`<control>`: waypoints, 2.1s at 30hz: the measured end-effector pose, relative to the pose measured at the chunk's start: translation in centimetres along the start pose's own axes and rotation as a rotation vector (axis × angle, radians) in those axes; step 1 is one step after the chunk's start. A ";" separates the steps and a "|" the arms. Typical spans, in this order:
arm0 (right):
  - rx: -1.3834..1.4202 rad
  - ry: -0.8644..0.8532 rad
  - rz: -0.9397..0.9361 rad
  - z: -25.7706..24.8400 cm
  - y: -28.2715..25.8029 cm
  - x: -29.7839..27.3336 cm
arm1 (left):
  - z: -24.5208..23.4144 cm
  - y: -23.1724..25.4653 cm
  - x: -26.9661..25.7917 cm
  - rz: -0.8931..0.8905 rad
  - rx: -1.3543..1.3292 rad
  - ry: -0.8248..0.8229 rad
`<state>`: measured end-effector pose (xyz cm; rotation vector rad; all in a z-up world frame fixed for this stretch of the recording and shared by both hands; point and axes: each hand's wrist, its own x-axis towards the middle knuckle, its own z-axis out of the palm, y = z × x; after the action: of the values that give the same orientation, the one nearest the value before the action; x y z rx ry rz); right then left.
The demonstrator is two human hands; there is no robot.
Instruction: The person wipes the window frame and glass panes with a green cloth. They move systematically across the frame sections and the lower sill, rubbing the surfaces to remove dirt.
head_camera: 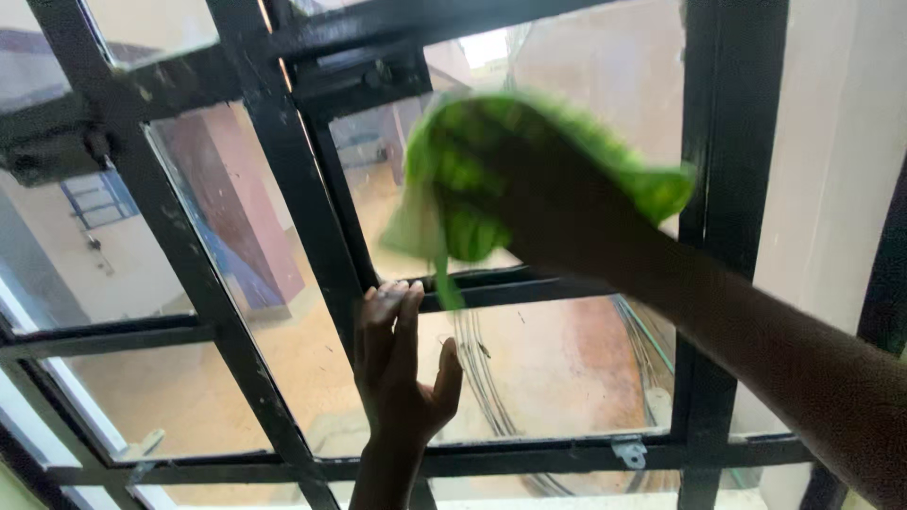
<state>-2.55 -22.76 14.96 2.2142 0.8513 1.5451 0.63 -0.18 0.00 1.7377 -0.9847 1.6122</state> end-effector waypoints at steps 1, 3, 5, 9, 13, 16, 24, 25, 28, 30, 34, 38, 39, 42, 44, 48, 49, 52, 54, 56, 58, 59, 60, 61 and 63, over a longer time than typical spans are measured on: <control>-0.149 0.028 0.005 -0.6 0.5 0.1 | 0.2 0.1 0.2 0.005 -0.002 0.002; -0.123 0.135 0.040 -0.4 -0.7 0.8 | 0.1 0.1 0.3 0.018 -0.004 0.011; -0.086 0.147 -0.005 -0.4 -1.5 1.5 | -0.5 0.0 0.1 0.013 0.000 -0.027; 0.042 0.121 0.074 -1.3 -0.4 2.3 | -0.2 -0.6 0.3 0.036 -0.004 -0.058; -0.092 0.092 0.114 0.0 -2.1 2.7 | 0.0 -0.7 -0.5 -0.011 -0.004 -0.011; -0.009 -0.076 -0.198 0.0 -3.5 1.9 | -0.3 -1.2 -0.8 -0.045 0.025 -0.073; -0.079 0.023 -0.229 0.8 -4.6 1.7 | -0.3 -1.3 -0.8 0.016 -0.009 -0.040; -0.037 0.013 -0.319 1.3 -4.9 1.8 | -0.4 -1.3 -0.8 0.009 -0.010 -0.055; -0.038 -0.163 -0.002 1.9 -3.8 2.9 | -0.7 -1.1 -0.5 -0.011 -0.007 -0.074; -0.106 0.039 -0.012 2.3 -4.5 3.2 | -0.4 -0.4 -0.4 -0.026 0.010 -0.048; 1.030 0.060 0.091 3.2 -4.4 3.5 | -1.0 -0.1 0.3 -0.067 -0.020 -0.092; 0.031 0.134 -0.111 2.4 -3.9 3.4 | -1.5 -0.1 0.4 -0.062 -0.018 -0.112; 0.055 0.115 -0.148 2.1 -4.6 3.2 | -1.5 -0.2 0.3 -0.070 -0.021 -0.110; -0.009 0.049 -0.115 0.9 -4.1 3.1 | -1.4 -0.6 0.0 -0.071 -0.067 -0.105; -0.123 0.041 -0.045 0.4 -3.7 2.9 | -0.9 -1.0 0.0 -0.011 -0.034 -0.067; -0.112 0.111 -0.156 0.7 -2.6 0.4 | -1.0 -1.2 -0.3 -0.005 0.015 -0.092; -0.041 0.128 -0.242 0.8 -2.0 -0.5 | -1.1 -1.2 -0.1 0.007 0.000 -0.080; 0.272 -0.296 0.471 -0.3 1.0 -1.8 | -1.3 -0.7 0.3 0.018 -0.031 -0.046; 0.127 -0.214 0.260 -0.9 0.9 -2.0 | -1.1 -0.2 0.2 -0.004 -0.023 -0.014; -0.021 -0.124 0.078 -1.9 0.5 -2.4 | -0.9 -0.2 0.8 0.019 -0.005 -0.006; -0.165 -0.049 -0.108 -2.6 0.0 -3.2 | -0.8 -0.2 0.8 0.028 0.001 -0.007; -0.221 -0.010 -0.017 -2.9 0.1 -3.5 | -0.9 -0.1 0.7 0.023 0.001 -0.004; -0.277 0.029 0.074 -2.8 0.2 -3.8 | -0.8 -0.1 0.7 0.019 0.001 -0.001; -0.326 0.063 0.156 -2.4 0.2 -4.2 | -0.7 0.0 0.5 0.010 -0.006 -0.001; 0.236 0.075 0.149 -1.4 -0.8 -5.7 | -0.4 -0.1 0.5 0.005 -0.018 -0.002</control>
<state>-5.48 -25.78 10.81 2.4481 0.9541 1.6815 0.50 0.18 0.51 1.7273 -1.0019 1.5999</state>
